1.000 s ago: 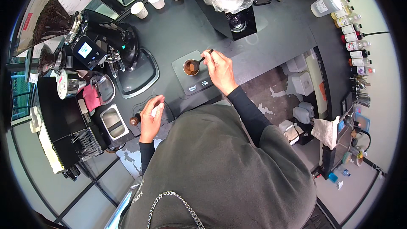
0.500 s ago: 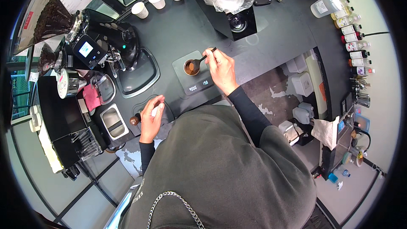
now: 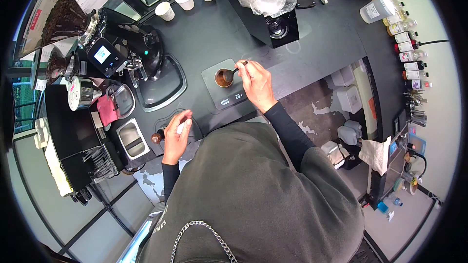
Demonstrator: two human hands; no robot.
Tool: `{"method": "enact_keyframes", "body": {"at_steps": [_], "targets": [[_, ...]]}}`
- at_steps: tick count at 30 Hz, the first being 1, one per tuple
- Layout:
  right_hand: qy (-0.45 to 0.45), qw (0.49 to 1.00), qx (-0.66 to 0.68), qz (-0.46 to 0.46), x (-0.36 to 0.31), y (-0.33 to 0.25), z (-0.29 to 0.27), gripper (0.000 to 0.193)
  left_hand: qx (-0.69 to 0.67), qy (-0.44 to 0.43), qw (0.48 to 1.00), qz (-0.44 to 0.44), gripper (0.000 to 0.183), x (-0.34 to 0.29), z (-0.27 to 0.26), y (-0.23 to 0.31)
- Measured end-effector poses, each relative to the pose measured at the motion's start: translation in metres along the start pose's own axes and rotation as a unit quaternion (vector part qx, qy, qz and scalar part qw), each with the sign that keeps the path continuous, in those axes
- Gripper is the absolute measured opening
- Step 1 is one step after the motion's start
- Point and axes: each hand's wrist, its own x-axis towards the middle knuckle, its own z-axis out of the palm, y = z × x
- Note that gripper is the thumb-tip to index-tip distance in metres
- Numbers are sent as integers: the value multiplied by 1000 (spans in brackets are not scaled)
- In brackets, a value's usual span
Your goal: Grinding coffee beans into a dosing cup and using a spoon to weigh the grounds on a scale.
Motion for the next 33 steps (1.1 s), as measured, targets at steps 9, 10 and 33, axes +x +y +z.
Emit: {"method": "enact_keyframes", "body": {"at_steps": [9, 10, 33], "targets": [[-145, 968, -107, -173, 6, -15, -18, 12, 21, -7, 1000, 10, 28, 0, -3, 1], [-131, 967, -102, -192, 8, -21, -22, 13, 21, -5, 1000, 10, 28, 0, -3, 1], [-70, 983, -34, -168, 9, -21, -29, 13, 63, -2, 995, 72, 73, 53, 39, 15]]}}
